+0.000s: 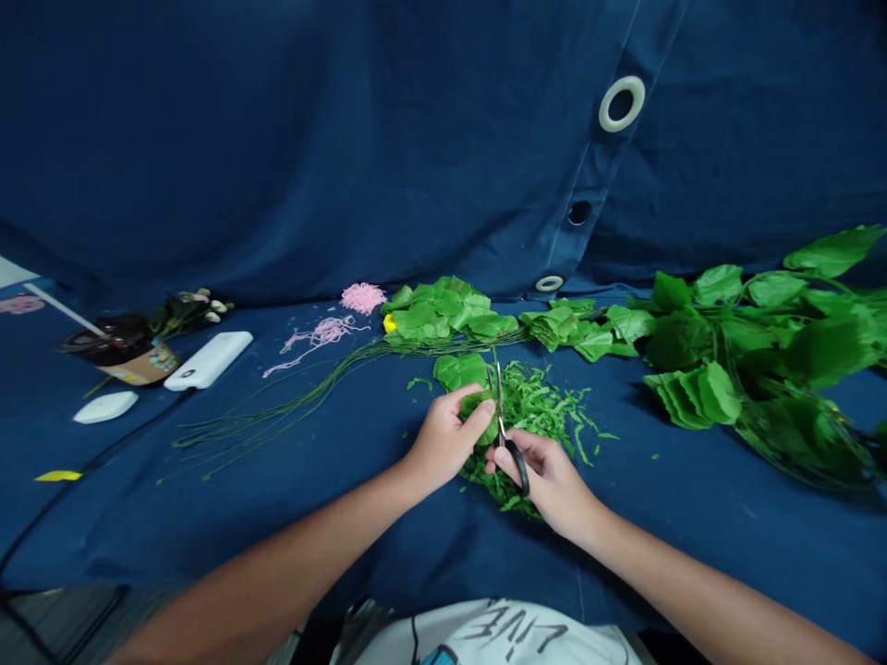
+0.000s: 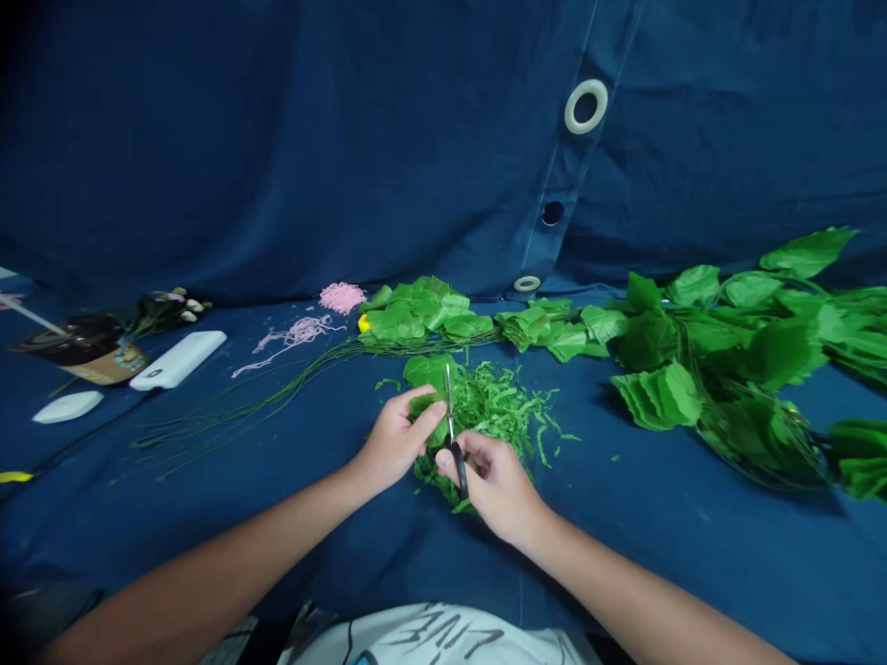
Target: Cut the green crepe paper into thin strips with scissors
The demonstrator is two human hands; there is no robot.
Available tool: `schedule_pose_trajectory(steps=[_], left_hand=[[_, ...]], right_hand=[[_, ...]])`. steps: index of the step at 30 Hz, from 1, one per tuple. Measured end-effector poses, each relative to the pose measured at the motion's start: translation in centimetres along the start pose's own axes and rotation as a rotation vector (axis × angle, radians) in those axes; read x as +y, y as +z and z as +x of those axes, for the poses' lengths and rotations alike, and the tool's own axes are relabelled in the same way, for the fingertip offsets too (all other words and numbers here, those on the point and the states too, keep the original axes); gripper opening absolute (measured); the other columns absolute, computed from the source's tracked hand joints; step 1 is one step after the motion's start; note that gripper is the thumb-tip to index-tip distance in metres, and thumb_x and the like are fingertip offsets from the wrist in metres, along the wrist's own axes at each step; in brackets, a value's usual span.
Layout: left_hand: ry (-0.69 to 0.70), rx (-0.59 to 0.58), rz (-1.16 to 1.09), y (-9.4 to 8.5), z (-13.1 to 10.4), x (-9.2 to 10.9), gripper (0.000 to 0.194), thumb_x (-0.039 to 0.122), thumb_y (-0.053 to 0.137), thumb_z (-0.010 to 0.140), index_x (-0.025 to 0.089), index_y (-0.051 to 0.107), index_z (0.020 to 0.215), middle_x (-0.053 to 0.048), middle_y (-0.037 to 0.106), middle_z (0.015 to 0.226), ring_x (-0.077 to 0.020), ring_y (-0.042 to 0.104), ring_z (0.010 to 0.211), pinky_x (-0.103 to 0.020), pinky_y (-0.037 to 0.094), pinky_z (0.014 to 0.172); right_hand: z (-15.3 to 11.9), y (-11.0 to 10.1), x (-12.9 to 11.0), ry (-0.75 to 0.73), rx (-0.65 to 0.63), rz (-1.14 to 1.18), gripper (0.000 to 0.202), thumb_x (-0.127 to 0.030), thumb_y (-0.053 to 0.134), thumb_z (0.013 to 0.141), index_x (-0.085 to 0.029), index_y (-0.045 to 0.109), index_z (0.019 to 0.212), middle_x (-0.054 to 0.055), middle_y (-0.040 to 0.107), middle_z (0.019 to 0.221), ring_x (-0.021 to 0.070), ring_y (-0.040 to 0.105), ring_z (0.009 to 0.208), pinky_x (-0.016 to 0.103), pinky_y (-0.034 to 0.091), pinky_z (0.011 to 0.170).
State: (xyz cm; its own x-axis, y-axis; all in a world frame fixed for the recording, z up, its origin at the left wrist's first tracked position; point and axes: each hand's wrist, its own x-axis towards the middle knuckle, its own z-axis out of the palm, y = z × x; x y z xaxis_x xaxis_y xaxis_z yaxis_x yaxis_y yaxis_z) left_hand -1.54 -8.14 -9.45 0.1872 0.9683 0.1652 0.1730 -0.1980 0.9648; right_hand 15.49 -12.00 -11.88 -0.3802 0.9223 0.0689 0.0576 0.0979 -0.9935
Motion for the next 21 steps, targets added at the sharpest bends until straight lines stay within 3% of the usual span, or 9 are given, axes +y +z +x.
schedule_pose_trajectory(steps=[9, 13, 18, 21], left_hand=[[-0.038, 0.012, -0.052, 0.18, -0.09, 0.31, 0.029, 0.044, 0.061, 0.088, 0.015, 0.062, 0.087, 0.005, 0.049, 0.059, -0.0078, 0.040, 0.046, -0.020, 0.032, 0.043], [-0.041, -0.005, -0.050, 0.19, -0.05, 0.23, 0.030, 0.044, 0.060, 0.088, 0.014, 0.062, 0.087, 0.004, 0.050, 0.060, -0.0073, 0.041, 0.046, -0.020, 0.034, 0.045], [-0.035, 0.071, -0.026, 0.19, -0.02, 0.07, 0.029, 0.042, 0.062, 0.086, 0.015, 0.064, 0.097, 0.004, 0.053, 0.062, -0.0077, 0.041, 0.047, -0.019, 0.034, 0.045], [-0.024, 0.053, -0.039, 0.07, -0.06, 0.45, 0.027, 0.042, 0.061, 0.087, 0.015, 0.062, 0.086, 0.004, 0.051, 0.060, -0.0077, 0.042, 0.049, -0.018, 0.035, 0.045]], right_hand=[[0.04, 0.14, -0.11, 0.025, 0.031, -0.047, 0.046, -0.063, 0.062, 0.085, -0.017, 0.068, 0.086, 0.003, 0.061, 0.069, 0.0172, 0.054, 0.066, 0.024, 0.041, 0.058], [0.04, 0.12, -0.13, 0.016, 0.040, -0.049, 0.044, -0.061, 0.063, 0.085, -0.018, 0.067, 0.085, 0.001, 0.059, 0.065, 0.0160, 0.053, 0.062, 0.024, 0.040, 0.056], [-0.02, 0.09, -0.36, 0.011, 0.025, -0.056, 0.043, -0.059, 0.063, 0.087, -0.016, 0.067, 0.081, 0.001, 0.059, 0.066, 0.0148, 0.051, 0.061, 0.024, 0.039, 0.056], [0.00, 0.10, -0.45, 0.007, 0.010, -0.034, 0.044, -0.060, 0.063, 0.086, -0.017, 0.067, 0.084, 0.001, 0.059, 0.065, 0.0170, 0.055, 0.065, 0.024, 0.042, 0.059]])
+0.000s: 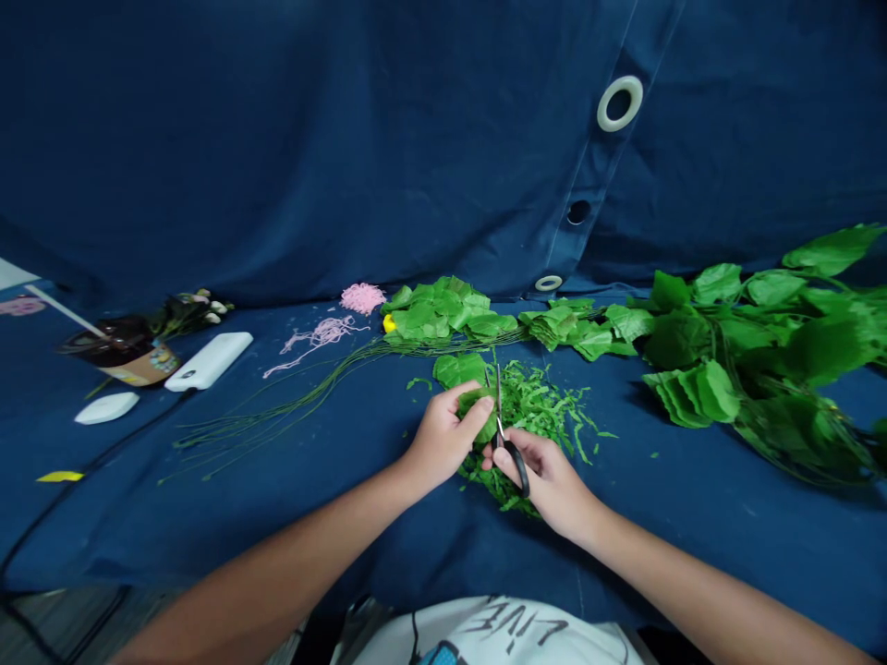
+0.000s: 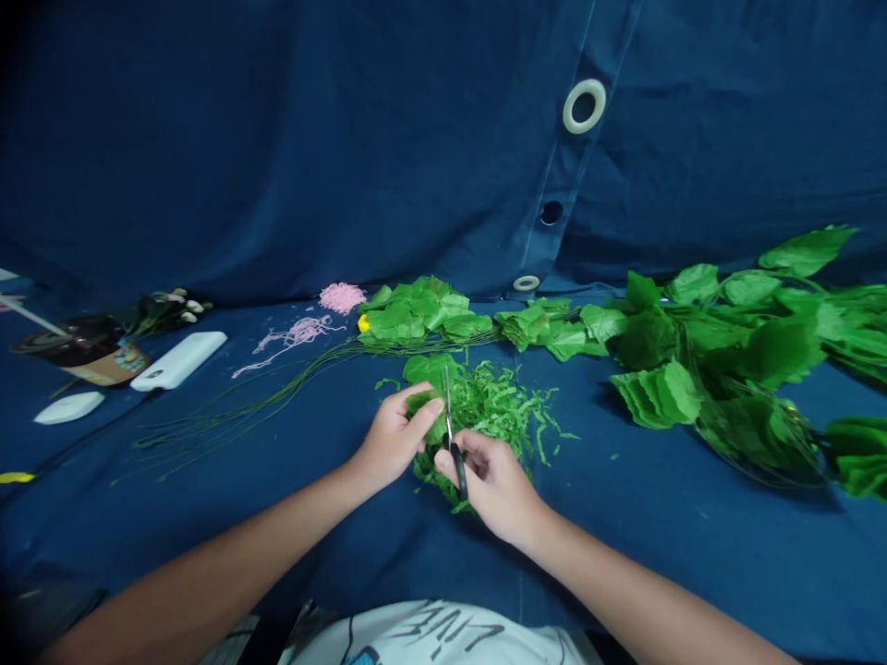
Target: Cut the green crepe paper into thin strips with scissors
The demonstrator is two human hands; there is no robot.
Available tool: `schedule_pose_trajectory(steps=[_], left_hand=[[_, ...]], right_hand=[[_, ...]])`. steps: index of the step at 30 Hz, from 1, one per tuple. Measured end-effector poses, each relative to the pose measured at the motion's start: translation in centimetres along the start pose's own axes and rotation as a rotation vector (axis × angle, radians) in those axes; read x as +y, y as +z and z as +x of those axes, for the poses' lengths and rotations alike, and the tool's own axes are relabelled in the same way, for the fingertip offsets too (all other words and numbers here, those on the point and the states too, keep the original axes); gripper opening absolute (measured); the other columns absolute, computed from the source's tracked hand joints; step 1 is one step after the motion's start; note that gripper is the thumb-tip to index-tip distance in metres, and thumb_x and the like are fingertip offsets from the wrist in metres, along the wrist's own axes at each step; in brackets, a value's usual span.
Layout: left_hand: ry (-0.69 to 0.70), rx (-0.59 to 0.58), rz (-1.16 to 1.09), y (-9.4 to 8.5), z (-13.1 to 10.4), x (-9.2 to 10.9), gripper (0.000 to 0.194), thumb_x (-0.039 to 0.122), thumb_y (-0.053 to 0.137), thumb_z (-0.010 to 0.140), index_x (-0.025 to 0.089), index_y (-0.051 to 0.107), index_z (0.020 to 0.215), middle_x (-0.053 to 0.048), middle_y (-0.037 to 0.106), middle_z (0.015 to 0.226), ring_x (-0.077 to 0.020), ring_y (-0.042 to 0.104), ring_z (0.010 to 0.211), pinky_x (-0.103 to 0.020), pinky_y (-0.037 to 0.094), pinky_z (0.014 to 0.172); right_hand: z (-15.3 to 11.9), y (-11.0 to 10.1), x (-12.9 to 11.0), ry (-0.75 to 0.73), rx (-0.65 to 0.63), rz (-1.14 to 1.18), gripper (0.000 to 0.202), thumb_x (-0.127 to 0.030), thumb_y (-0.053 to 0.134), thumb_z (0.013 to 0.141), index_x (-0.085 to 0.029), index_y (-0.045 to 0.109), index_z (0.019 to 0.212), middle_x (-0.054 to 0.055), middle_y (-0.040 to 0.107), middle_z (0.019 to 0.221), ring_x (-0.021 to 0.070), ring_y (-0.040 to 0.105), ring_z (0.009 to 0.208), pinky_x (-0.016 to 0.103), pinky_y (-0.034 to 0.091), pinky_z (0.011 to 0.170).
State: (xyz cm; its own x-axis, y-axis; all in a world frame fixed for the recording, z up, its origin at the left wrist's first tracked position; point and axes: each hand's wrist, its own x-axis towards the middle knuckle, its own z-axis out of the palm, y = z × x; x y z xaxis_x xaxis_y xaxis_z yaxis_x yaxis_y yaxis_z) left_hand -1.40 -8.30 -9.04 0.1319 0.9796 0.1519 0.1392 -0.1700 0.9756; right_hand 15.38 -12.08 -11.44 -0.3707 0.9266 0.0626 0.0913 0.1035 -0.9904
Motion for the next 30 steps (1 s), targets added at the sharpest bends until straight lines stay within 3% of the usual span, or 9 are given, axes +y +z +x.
schedule_pose_trajectory(steps=[3, 9, 16, 22, 30], left_hand=[[0.012, -0.001, -0.001, -0.1, 0.0, 0.5, 0.028, 0.042, 0.061, 0.087, 0.015, 0.060, 0.077, 0.002, 0.053, 0.062, -0.0084, 0.044, 0.051, -0.018, 0.037, 0.046], [0.004, 0.026, 0.010, -0.1, 0.1, 0.5, 0.026, 0.042, 0.063, 0.085, 0.015, 0.065, 0.084, 0.001, 0.057, 0.065, -0.0099, 0.048, 0.053, -0.019, 0.040, 0.048], [0.008, -0.019, -0.001, 0.0, 0.0, -0.2, 0.026, 0.041, 0.060, 0.088, 0.016, 0.060, 0.080, 0.003, 0.051, 0.062, -0.0075, 0.042, 0.049, -0.018, 0.034, 0.044], [-0.009, 0.020, 0.036, 0.1, 0.0, -0.9, 0.031, 0.043, 0.062, 0.087, 0.014, 0.065, 0.097, 0.003, 0.054, 0.063, -0.0080, 0.042, 0.047, -0.019, 0.033, 0.043], [-0.032, 0.016, 0.023, 0.2, 0.0, -1.1, 0.038, 0.045, 0.063, 0.086, 0.014, 0.065, 0.106, 0.003, 0.055, 0.060, -0.0084, 0.043, 0.044, -0.020, 0.032, 0.040]], right_hand=[[0.0, 0.0, 0.0, 0.003, -0.010, 0.003, 0.045, -0.061, 0.062, 0.086, -0.017, 0.068, 0.085, 0.002, 0.059, 0.064, 0.0187, 0.057, 0.068, 0.025, 0.043, 0.060], [-0.1, -0.1, 0.0, -0.006, -0.009, 0.009, 0.041, -0.056, 0.063, 0.088, -0.015, 0.069, 0.084, 0.002, 0.061, 0.070, 0.0146, 0.051, 0.063, 0.024, 0.038, 0.057], [-0.1, -0.1, 0.2, -0.003, 0.000, 0.013, 0.038, -0.052, 0.064, 0.089, -0.015, 0.068, 0.083, 0.000, 0.056, 0.067, 0.0123, 0.043, 0.058, 0.023, 0.032, 0.054], [-0.1, 0.1, 0.2, 0.012, 0.016, 0.004, 0.038, -0.052, 0.064, 0.089, -0.015, 0.066, 0.081, 0.000, 0.057, 0.067, 0.0124, 0.043, 0.058, 0.023, 0.033, 0.054], [0.0, 0.0, 0.3, 0.012, 0.027, -0.012, 0.040, -0.055, 0.064, 0.087, -0.016, 0.067, 0.080, -0.001, 0.055, 0.064, 0.0121, 0.042, 0.056, 0.023, 0.032, 0.052]])
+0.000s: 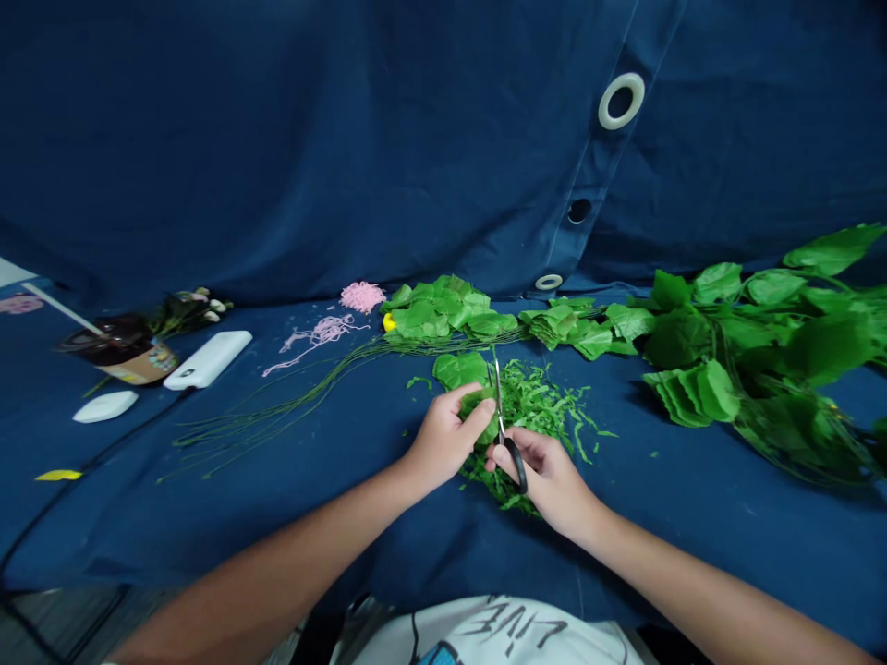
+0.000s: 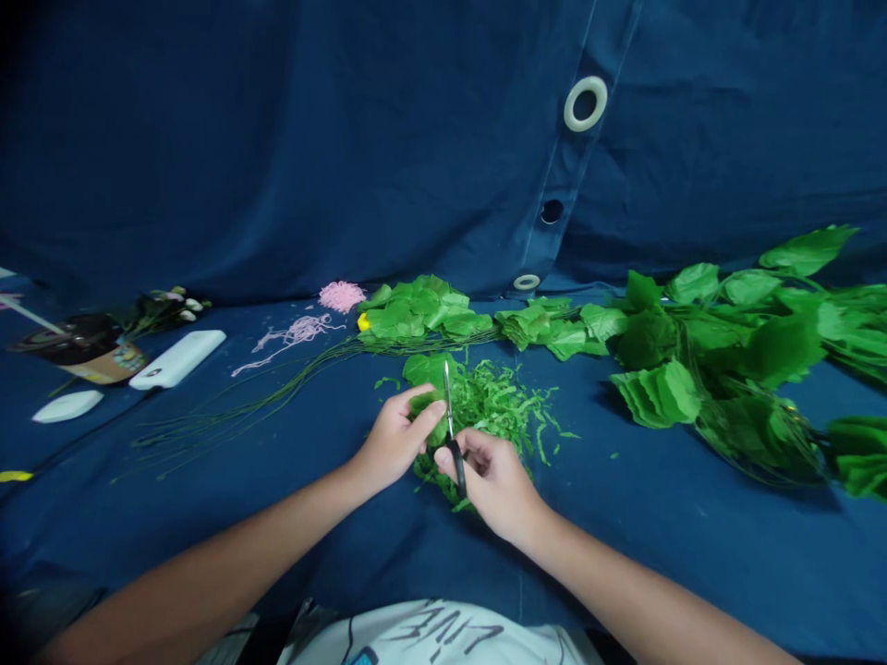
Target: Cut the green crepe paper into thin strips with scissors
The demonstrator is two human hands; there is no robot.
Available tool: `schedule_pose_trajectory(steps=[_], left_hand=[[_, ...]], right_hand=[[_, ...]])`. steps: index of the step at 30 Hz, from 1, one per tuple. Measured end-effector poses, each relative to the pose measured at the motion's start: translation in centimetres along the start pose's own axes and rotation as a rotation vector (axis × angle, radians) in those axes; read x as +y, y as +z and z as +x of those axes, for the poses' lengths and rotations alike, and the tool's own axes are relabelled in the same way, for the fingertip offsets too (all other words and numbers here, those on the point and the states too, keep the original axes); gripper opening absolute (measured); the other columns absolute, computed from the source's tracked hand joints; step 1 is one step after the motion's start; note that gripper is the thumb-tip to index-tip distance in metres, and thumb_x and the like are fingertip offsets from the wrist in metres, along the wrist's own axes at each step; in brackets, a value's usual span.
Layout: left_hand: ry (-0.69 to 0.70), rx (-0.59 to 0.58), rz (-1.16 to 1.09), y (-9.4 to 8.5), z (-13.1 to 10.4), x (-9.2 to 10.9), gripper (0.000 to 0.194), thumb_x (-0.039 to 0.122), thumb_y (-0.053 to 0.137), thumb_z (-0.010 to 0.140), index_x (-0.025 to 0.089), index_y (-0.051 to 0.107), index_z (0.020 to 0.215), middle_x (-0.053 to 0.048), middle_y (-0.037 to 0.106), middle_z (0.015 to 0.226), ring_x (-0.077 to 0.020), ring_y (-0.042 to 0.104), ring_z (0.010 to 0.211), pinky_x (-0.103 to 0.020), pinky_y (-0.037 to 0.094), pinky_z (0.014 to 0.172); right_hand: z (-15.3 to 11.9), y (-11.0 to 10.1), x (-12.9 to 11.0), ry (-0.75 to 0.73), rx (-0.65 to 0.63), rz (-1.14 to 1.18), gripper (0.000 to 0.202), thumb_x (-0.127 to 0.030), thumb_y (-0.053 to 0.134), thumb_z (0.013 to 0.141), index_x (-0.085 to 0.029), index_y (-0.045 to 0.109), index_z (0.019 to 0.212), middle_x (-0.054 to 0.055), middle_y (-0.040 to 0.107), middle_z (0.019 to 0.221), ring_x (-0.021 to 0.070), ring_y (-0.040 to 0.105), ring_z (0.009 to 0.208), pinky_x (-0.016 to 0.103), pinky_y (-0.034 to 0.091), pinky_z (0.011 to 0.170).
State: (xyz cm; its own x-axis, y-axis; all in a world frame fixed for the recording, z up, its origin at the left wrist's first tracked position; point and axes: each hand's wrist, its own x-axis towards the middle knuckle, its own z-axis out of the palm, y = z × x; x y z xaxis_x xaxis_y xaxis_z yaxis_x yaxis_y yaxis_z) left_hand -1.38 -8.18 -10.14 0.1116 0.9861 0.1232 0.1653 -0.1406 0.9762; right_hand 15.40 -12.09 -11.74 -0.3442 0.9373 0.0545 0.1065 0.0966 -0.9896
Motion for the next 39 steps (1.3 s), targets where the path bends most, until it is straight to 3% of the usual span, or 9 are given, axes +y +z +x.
schedule_pose_trajectory(steps=[7, 13, 20, 31, 39], left_hand=[[-0.013, -0.077, -0.075, 0.0, -0.1, 0.9, 0.027, 0.042, 0.059, 0.088, 0.016, 0.058, 0.082, 0.005, 0.048, 0.059, -0.0067, 0.043, 0.044, -0.018, 0.035, 0.039], [-0.080, -0.041, -0.091, -0.2, 0.0, 1.5, 0.028, 0.042, 0.060, 0.087, 0.015, 0.057, 0.085, 0.004, 0.051, 0.060, -0.0075, 0.044, 0.045, -0.018, 0.038, 0.039], [0.033, -0.092, -0.056, -0.3, -0.2, 1.2, 0.029, 0.041, 0.057, 0.091, 0.016, 0.053, 0.076, 0.005, 0.047, 0.061, -0.0057, 0.042, 0.045, -0.017, 0.035, 0.041], [0.027, -0.084, -0.034, -0.1, -0.1, 0.4, 0.027, 0.038, 0.056, 0.091, 0.016, 0.053, 0.076, 0.004, 0.046, 0.060, -0.0070, 0.041, 0.047, -0.019, 0.032, 0.044], [-0.067, -0.087, -0.048, -0.1, 0.0, 0.3, 0.027, 0.043, 0.057, 0.089, 0.016, 0.056, 0.083, 0.005, 0.045, 0.060, -0.0088, 0.042, 0.048, -0.020, 0.034, 0.042]], right_hand=[[0.0, 0.0, -0.2, -0.007, -0.004, 0.006, 0.043, -0.060, 0.063, 0.086, -0.017, 0.067, 0.082, 0.000, 0.058, 0.065, 0.0145, 0.050, 0.060, 0.024, 0.038, 0.055], [-0.1, 0.0, -0.8, -0.004, -0.051, 0.032, 0.047, -0.064, 0.060, 0.086, -0.017, 0.066, 0.086, 0.002, 0.059, 0.069, 0.0192, 0.057, 0.072, 0.026, 0.044, 0.063], [0.1, 0.1, -0.3, -0.004, -0.027, 0.032, 0.043, -0.060, 0.063, 0.085, -0.018, 0.063, 0.078, 0.002, 0.059, 0.066, 0.0193, 0.058, 0.072, 0.026, 0.044, 0.063], [0.1, 0.1, 0.6, -0.009, 0.028, -0.009, 0.039, -0.056, 0.067, 0.085, -0.017, 0.065, 0.080, -0.001, 0.058, 0.065, 0.0135, 0.049, 0.059, 0.022, 0.036, 0.054], [0.0, -0.1, 0.5, -0.003, -0.008, 0.004, 0.033, -0.046, 0.065, 0.090, -0.015, 0.065, 0.081, -0.003, 0.050, 0.064, 0.0105, 0.038, 0.055, 0.023, 0.028, 0.052]])
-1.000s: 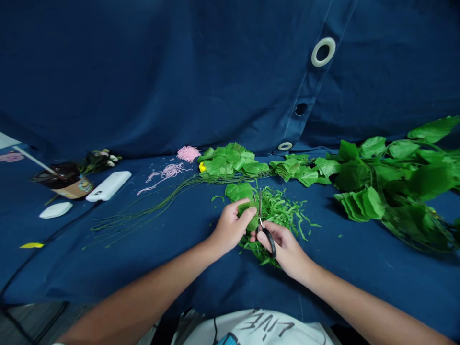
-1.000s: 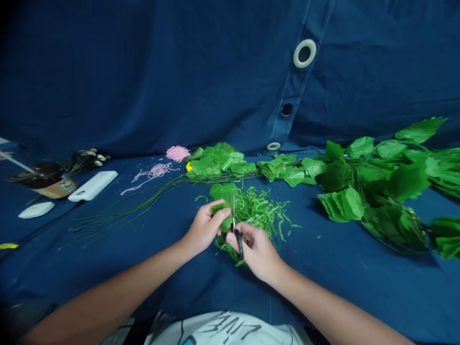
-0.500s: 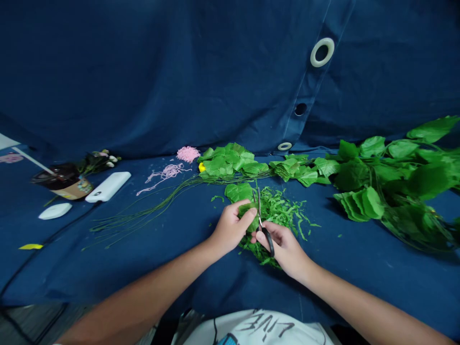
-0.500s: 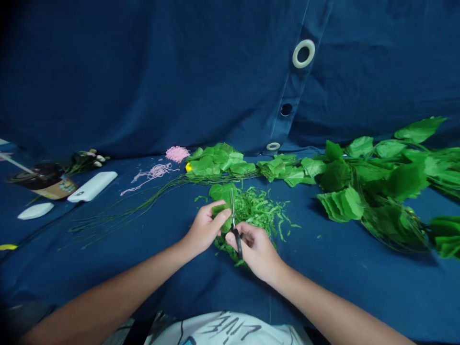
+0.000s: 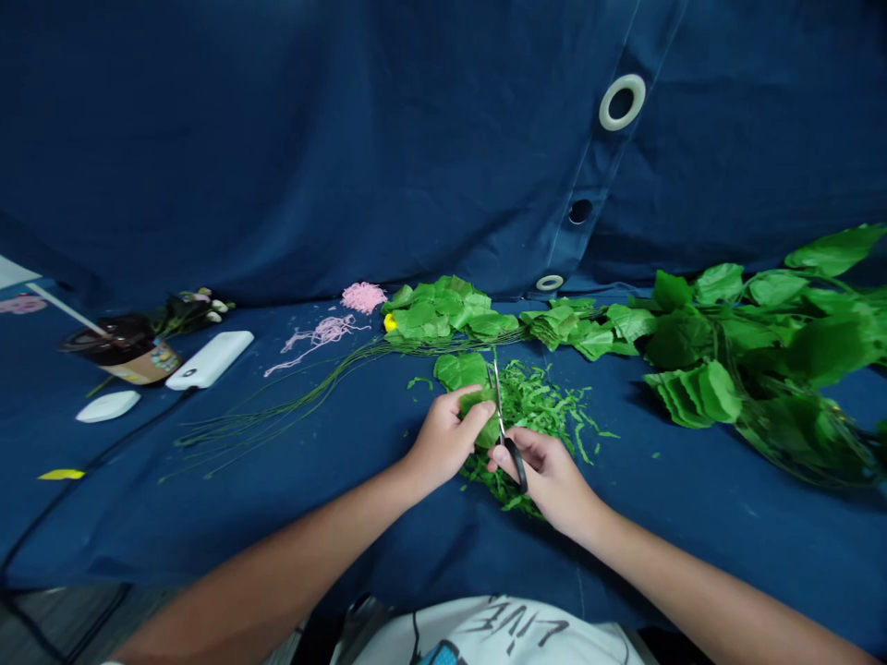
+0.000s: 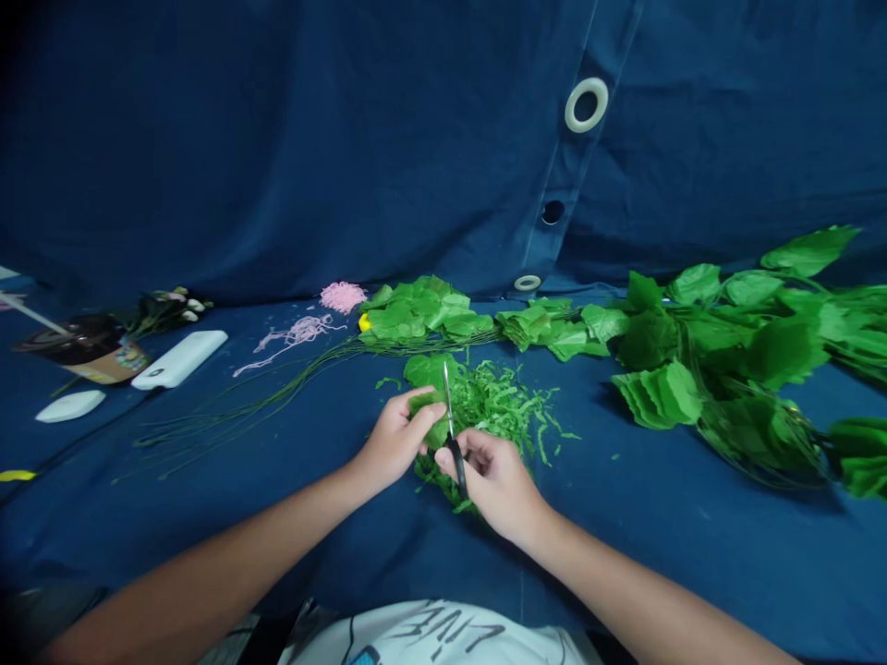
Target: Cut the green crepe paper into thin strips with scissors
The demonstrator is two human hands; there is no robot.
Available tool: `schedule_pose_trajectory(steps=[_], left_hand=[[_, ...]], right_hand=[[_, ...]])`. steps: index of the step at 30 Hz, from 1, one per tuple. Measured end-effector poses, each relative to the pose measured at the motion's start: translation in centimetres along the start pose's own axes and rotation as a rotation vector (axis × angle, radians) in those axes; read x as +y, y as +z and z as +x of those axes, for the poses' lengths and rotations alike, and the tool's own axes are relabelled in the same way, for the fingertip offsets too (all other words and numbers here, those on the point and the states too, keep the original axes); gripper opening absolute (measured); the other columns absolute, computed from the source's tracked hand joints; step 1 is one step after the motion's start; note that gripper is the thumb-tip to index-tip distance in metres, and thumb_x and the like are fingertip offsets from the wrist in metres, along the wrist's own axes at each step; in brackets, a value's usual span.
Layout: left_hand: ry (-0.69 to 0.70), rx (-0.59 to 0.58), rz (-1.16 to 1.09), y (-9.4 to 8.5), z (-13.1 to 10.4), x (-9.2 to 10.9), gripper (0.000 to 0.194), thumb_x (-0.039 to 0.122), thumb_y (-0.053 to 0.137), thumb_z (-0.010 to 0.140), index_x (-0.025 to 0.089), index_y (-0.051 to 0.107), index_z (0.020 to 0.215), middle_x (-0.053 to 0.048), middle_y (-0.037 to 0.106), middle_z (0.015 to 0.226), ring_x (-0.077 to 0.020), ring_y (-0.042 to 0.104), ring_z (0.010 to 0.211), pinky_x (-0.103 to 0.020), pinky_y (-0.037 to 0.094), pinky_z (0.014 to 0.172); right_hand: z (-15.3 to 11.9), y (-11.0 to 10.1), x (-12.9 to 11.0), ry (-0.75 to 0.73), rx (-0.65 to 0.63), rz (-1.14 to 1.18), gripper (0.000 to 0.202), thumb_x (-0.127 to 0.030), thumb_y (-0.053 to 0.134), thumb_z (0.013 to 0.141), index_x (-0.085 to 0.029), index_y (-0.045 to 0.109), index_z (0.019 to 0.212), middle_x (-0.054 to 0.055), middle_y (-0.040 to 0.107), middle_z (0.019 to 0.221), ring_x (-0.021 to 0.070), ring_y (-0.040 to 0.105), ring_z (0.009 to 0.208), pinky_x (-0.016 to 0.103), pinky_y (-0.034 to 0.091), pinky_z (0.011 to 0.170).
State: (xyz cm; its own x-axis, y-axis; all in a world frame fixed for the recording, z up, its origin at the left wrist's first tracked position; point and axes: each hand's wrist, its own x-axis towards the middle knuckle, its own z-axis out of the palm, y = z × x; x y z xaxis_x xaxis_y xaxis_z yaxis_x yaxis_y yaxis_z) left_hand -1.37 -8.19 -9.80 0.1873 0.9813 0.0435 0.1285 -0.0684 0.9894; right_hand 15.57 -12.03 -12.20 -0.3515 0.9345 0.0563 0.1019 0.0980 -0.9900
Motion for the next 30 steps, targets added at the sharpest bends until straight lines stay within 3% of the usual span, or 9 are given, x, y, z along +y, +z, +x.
schedule_pose_trajectory(steps=[3, 6, 8, 19, 30], left_hand=[[0.045, 0.023, 0.048, -0.2, 0.0, 0.7, 0.027, 0.042, 0.054, 0.091, 0.017, 0.055, 0.083, 0.004, 0.045, 0.063, -0.0105, 0.045, 0.056, -0.020, 0.037, 0.049], [0.230, 0.038, 0.199, -0.5, 0.0, 1.4, 0.025, 0.033, 0.054, 0.093, 0.016, 0.052, 0.075, 0.003, 0.045, 0.067, -0.0106, 0.044, 0.064, -0.022, 0.037, 0.060], [0.283, 0.026, 0.263, -0.7, 0.1, 1.6, 0.023, 0.028, 0.053, 0.093, 0.016, 0.051, 0.073, 0.003, 0.045, 0.068, -0.0107, 0.043, 0.066, -0.023, 0.035, 0.062], [0.209, 0.001, 0.172, -0.8, 0.1, 1.1, 0.028, 0.029, 0.053, 0.092, 0.016, 0.048, 0.067, 0.004, 0.038, 0.062, -0.0097, 0.036, 0.060, -0.023, 0.028, 0.056], [0.230, 0.008, 0.188, -0.5, 0.0, 0.6, 0.027, 0.029, 0.052, 0.092, 0.016, 0.051, 0.069, 0.004, 0.040, 0.062, -0.0097, 0.036, 0.058, -0.023, 0.028, 0.055]], right_hand=[[0.1, 0.0, -0.1, 0.004, -0.001, -0.009, 0.033, -0.046, 0.064, 0.090, -0.015, 0.065, 0.080, -0.002, 0.050, 0.064, 0.0107, 0.038, 0.056, 0.023, 0.028, 0.052], [0.2, -0.1, 0.0, 0.008, 0.009, -0.027, 0.034, -0.047, 0.064, 0.090, -0.015, 0.065, 0.079, -0.003, 0.048, 0.063, 0.0107, 0.037, 0.056, 0.023, 0.028, 0.052], [0.2, -0.2, 0.1, 0.013, 0.016, -0.042, 0.035, -0.048, 0.064, 0.090, -0.015, 0.065, 0.079, -0.003, 0.047, 0.063, 0.0107, 0.037, 0.055, 0.023, 0.029, 0.053], [0.1, -0.3, -0.6, 0.005, -0.032, -0.047, 0.043, -0.058, 0.062, 0.087, -0.016, 0.067, 0.080, 0.004, 0.065, 0.073, 0.0165, 0.056, 0.067, 0.023, 0.040, 0.058], [0.1, -0.1, -0.6, 0.018, -0.034, -0.055, 0.040, -0.053, 0.061, 0.090, -0.015, 0.068, 0.083, 0.000, 0.056, 0.067, 0.0121, 0.043, 0.057, 0.022, 0.031, 0.053]])
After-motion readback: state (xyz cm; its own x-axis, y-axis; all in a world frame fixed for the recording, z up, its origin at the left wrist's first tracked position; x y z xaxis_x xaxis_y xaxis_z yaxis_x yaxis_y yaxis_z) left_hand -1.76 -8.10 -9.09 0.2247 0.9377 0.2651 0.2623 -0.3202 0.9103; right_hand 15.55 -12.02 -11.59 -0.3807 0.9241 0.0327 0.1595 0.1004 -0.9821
